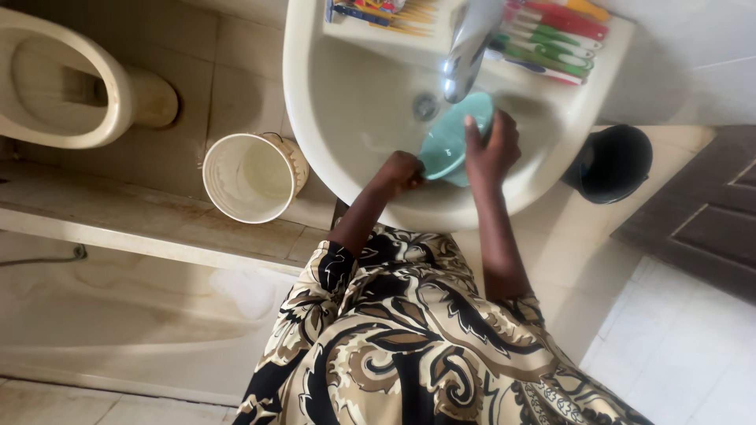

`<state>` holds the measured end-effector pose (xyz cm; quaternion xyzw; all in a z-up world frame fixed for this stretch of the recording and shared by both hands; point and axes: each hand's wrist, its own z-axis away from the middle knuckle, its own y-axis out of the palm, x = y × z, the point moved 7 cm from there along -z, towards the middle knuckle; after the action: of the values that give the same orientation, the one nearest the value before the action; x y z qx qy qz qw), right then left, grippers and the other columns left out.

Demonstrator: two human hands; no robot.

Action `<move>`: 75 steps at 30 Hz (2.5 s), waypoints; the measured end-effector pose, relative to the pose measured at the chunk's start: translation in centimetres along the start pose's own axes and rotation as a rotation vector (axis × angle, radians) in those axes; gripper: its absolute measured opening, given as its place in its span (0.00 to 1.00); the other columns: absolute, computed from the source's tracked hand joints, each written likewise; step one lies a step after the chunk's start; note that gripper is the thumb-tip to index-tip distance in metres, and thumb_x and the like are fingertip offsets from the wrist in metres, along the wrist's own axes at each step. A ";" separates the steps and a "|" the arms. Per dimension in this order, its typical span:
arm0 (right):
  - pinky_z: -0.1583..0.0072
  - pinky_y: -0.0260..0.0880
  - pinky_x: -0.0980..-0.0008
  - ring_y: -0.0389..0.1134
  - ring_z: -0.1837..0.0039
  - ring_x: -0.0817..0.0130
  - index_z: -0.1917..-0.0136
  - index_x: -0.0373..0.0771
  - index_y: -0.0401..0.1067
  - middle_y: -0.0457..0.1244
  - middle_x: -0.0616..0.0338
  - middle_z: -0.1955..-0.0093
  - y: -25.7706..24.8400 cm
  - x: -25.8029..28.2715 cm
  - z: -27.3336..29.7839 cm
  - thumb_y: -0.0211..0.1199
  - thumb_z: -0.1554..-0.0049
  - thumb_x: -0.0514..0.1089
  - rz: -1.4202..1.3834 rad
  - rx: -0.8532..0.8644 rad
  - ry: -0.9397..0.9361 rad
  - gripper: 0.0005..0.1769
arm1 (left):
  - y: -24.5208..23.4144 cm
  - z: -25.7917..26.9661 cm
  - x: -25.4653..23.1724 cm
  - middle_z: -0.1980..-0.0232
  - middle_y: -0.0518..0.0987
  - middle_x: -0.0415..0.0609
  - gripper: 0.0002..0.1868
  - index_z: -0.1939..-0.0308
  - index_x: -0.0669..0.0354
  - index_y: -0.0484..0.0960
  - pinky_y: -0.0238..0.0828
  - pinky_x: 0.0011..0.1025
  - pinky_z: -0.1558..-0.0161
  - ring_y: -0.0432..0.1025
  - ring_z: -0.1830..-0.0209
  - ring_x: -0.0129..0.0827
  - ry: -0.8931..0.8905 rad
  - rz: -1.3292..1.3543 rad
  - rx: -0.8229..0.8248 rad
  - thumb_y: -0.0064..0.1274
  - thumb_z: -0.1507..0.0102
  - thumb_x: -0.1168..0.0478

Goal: The person organizes various bathroom items by hand including toothbrushes, toothpaste tubes, a comb, and a brush, placing them onto the edge of a sink and rinsing a small bowl.

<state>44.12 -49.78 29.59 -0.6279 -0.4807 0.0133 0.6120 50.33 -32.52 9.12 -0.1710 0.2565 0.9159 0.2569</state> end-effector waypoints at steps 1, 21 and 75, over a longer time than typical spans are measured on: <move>0.39 0.70 0.50 0.69 0.38 0.48 0.37 0.38 0.72 0.67 0.50 0.39 0.2 0.1 -0.2 0.69 0.37 0.59 0.039 -0.005 -0.020 0.26 | 0.1 -0.3 0.2 0.76 0.77 0.58 0.09 0.74 0.71 0.78 0.66 0.31 0.82 0.70 0.84 0.35 -0.003 0.005 -0.002 0.51 0.38 0.71; 0.41 0.71 0.63 0.66 0.43 0.60 0.40 0.35 0.66 0.63 0.53 0.45 10.2 -9.6 0.5 0.51 0.61 0.24 -1.304 0.382 0.852 0.33 | -1.9 10.4 -9.0 0.56 0.75 0.58 0.22 0.46 0.64 0.61 0.79 0.31 0.75 0.79 0.70 0.38 0.393 -0.239 -0.435 0.47 0.42 0.76; 0.47 0.68 0.55 0.62 0.36 0.46 0.17 0.48 0.42 0.53 0.41 0.25 20.0 27.8 49.3 0.41 0.44 0.81 0.192 2.176 -0.391 0.54 | -18.2 37.8 47.0 0.73 0.74 0.50 0.12 0.55 0.72 0.79 0.67 0.29 0.80 0.68 0.81 0.30 0.532 1.585 -1.172 0.48 0.40 0.69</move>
<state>40.98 8.90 17.51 0.2228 -0.2501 0.5744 0.7469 15.62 19.93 11.89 -0.2486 -0.1440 0.7363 -0.6126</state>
